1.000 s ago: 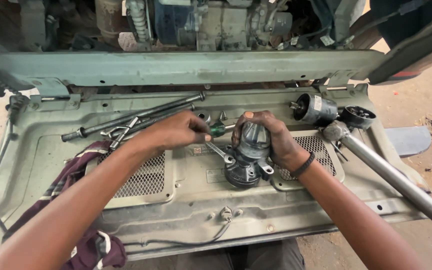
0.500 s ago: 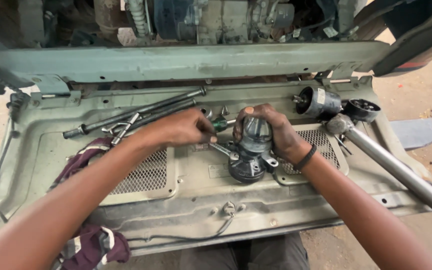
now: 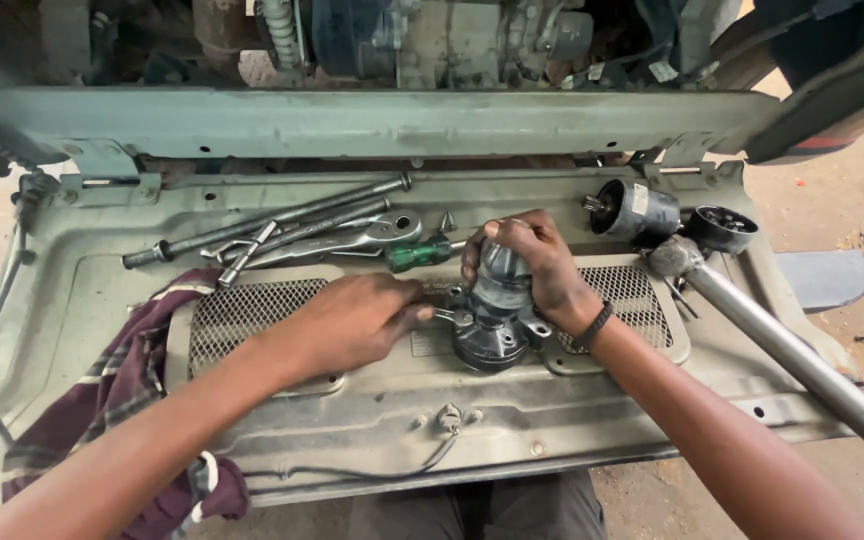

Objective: Repairing or disassembling a starter motor on a vehicle tailgate using various hand tools.

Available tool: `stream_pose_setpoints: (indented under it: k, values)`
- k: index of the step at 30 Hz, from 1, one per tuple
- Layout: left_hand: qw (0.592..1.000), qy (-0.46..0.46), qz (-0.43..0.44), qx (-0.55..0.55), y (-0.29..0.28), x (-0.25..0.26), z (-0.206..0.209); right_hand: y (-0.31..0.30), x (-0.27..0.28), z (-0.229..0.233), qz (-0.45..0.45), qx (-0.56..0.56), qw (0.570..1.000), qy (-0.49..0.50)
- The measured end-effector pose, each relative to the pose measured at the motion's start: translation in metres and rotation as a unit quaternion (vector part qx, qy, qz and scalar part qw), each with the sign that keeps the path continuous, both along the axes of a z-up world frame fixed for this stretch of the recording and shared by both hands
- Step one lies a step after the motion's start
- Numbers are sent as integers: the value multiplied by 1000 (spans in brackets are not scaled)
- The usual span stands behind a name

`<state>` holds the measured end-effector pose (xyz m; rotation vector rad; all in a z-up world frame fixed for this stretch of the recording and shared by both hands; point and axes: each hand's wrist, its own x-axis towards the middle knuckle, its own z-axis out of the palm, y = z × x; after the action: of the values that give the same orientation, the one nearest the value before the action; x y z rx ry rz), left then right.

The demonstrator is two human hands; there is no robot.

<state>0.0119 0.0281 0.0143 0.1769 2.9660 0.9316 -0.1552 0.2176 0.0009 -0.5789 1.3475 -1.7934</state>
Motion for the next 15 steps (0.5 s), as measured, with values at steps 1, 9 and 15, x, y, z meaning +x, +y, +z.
stream_pose_setpoints:
  k: [1,9,15]
  values:
    - [1000,-2,2,-1,0,6,-8,1,-1,0,2,-1,1000,-2]
    - [978,130,66,-147,23,26,-3,3,7,-2,2,-15,998,66]
    - [993,102,52,31,10,21,-18,5,-6,-4,68,-21,996,57]
